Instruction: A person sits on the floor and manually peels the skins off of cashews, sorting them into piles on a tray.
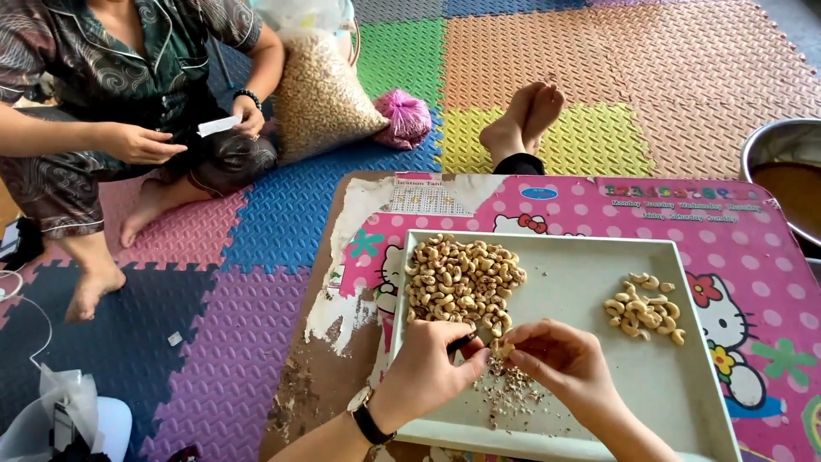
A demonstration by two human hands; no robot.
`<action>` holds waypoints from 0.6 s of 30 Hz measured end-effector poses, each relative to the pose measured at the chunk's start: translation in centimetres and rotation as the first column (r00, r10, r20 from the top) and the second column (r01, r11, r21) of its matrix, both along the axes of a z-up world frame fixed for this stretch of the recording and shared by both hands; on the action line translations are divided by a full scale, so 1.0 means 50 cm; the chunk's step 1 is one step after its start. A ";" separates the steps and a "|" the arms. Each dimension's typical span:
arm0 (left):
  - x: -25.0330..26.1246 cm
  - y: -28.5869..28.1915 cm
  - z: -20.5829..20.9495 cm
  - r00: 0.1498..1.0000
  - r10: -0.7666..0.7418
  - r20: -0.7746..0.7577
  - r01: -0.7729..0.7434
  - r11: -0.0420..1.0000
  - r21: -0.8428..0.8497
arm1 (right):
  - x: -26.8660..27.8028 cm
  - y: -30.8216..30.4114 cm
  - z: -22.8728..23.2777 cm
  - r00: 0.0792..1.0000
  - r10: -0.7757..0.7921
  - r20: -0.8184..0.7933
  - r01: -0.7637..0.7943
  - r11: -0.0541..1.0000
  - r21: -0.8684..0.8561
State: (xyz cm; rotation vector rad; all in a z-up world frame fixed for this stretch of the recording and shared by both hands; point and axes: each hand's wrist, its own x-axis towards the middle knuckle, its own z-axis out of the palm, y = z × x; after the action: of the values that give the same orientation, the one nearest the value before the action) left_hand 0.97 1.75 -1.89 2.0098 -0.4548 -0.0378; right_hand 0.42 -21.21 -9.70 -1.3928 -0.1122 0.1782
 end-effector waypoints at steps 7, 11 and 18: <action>-0.006 -0.001 0.015 0.998 -0.022 -0.059 0.018 0.998 -0.061 | -0.005 0.006 0.004 0.998 -0.053 0.025 0.055 0.995 -0.082; -0.003 -0.004 -0.007 0.987 -0.003 -0.159 -0.010 0.996 -0.085 | -0.016 0.020 0.015 0.968 -0.028 0.249 0.057 0.992 -0.111; -0.006 -0.011 -0.020 0.997 -0.015 -0.079 0.009 0.997 -0.077 | -0.026 0.027 0.014 0.934 -0.056 0.354 0.136 0.969 -0.206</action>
State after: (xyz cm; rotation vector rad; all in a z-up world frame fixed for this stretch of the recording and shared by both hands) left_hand 0.67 1.19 -2.89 1.9232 -0.4112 -0.1060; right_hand -0.88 -19.87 -9.00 -1.6463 -0.3231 -0.1442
